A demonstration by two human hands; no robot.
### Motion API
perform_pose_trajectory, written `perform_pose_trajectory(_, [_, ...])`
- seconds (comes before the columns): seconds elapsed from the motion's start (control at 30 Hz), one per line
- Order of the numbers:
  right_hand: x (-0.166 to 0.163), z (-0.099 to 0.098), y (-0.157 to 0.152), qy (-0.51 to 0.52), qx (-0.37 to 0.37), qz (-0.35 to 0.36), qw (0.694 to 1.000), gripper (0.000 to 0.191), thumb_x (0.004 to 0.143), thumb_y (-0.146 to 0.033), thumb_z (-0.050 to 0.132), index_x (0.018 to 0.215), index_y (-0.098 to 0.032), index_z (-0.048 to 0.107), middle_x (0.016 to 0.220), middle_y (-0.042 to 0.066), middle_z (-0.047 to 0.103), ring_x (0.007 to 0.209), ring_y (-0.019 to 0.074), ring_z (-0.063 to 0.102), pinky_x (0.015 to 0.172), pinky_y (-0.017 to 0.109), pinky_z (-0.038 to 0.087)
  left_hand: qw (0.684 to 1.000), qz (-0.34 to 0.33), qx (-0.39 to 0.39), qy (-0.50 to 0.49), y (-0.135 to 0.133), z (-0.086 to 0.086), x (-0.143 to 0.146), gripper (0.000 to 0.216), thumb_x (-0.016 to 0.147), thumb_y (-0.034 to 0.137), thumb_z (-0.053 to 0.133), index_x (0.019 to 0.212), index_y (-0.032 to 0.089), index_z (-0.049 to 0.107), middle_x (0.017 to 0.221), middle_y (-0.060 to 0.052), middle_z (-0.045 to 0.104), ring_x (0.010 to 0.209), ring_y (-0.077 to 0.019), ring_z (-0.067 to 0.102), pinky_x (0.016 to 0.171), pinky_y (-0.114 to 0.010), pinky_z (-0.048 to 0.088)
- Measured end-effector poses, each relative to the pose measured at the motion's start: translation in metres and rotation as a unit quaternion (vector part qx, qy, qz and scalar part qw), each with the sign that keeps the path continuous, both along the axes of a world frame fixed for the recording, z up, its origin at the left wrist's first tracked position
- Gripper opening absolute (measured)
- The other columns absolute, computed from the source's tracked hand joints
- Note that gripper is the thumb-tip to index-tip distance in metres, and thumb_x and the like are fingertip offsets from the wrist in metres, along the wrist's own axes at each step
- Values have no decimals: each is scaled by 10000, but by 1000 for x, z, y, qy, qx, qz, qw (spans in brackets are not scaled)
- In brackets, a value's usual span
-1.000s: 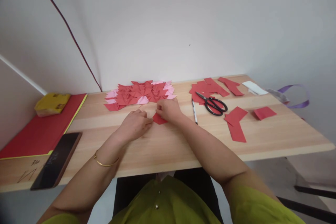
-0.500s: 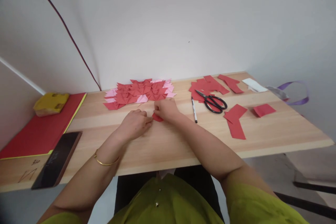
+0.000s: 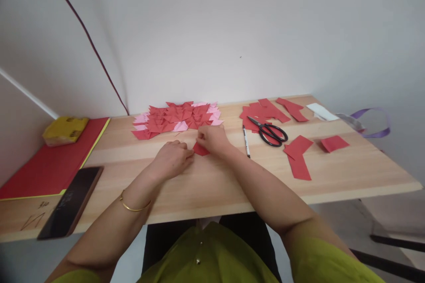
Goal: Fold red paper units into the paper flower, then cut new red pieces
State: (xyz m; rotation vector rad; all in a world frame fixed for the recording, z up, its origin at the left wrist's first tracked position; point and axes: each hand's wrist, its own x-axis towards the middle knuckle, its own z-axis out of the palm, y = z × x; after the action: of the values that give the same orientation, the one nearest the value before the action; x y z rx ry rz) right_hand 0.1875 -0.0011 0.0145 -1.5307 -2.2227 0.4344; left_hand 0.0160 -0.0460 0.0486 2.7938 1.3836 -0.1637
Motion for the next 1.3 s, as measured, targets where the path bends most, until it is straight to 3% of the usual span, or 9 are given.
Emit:
perform_pose_trajectory(0.1, [1, 0, -4, -7, -15, 38, 999, 72, 707, -208, 563, 644, -176, 570, 634, -13, 631, 608, 121, 509, 660, 258, 270, 1000, 5, 5, 1, -2, 0, 3, 295, 876, 309, 407, 850, 171, 666, 859, -100, 636, 846, -246, 565, 754, -387, 408])
perform_pose_trajectory(0.23, [4, 2, -3, -35, 1, -33, 999, 74, 698, -154, 535, 628, -171, 553, 630, -11, 625, 600, 118, 500, 681, 268, 260, 1000, 7, 13, 2, -5, -1, 7, 282, 866, 277, 416, 828, 162, 672, 889, -114, 622, 875, -255, 542, 733, -381, 409])
perform_pose_trajectory(0.4, [5, 1, -5, -29, -19, 40, 999, 96, 705, -229, 572, 628, -176, 551, 617, -13, 617, 589, 119, 489, 650, 262, 247, 999, 14, 38, -8, -8, -2, 9, 292, 858, 283, 425, 866, 140, 680, 948, -139, 598, 930, -276, 512, 747, -394, 409])
perform_pose_trajectory(0.53, [7, 1, -6, -53, -1, -35, 998, 74, 699, -168, 536, 626, -170, 543, 650, -5, 625, 605, 117, 492, 664, 267, 240, 999, 16, 27, -5, -9, -5, 11, 284, 840, 288, 452, 832, 132, 689, 906, -143, 608, 901, -284, 519, 726, -402, 407])
perform_pose_trajectory(0.7, [7, 0, -11, -41, -22, 48, 998, 85, 717, -210, 546, 637, -179, 547, 607, -21, 604, 572, 111, 474, 644, 263, 243, 999, 29, 37, -17, -12, -7, 17, 290, 837, 297, 466, 832, 122, 697, 893, -154, 621, 902, -304, 527, 728, -419, 406])
perform_pose_trajectory(0.9, [16, 4, -8, -39, -33, -28, 998, 102, 754, -265, 565, 692, -185, 575, 755, 8, 650, 676, 136, 529, 649, 274, 251, 996, 77, 37, -37, -7, -13, 19, 333, 868, 354, 447, 824, 126, 686, 868, -157, 627, 914, -296, 542, 741, -394, 412])
perform_pose_trajectory(1.07, [14, 4, -10, -63, -49, 18, 997, 257, 657, -422, 683, 733, -194, 591, 781, 25, 640, 718, 170, 535, 637, 277, 253, 989, 110, 33, -88, 5, -21, 12, 217, 840, 329, 502, 862, 160, 638, 899, -120, 612, 906, -268, 552, 733, -363, 427])
perform_pose_trajectory(1.2, [13, 2, -12, -31, -59, 35, 997, 235, 640, -371, 690, 697, -192, 548, 751, 6, 613, 696, 151, 514, 621, 261, 265, 975, 136, 7, -175, 12, -25, 5, 115, 780, 277, 577, 844, 181, 583, 923, -91, 600, 887, -236, 563, 732, -339, 433])
perform_pose_trajectory(1.3, [13, 1, -13, 38, -67, 59, 995, 173, 652, -264, 647, 675, -191, 492, 685, -25, 581, 647, 123, 494, 599, 241, 285, 939, 180, -36, -291, 19, -30, 2, 134, 728, 198, 613, 844, 189, 548, 867, -56, 619, 785, -193, 576, 676, -305, 430])
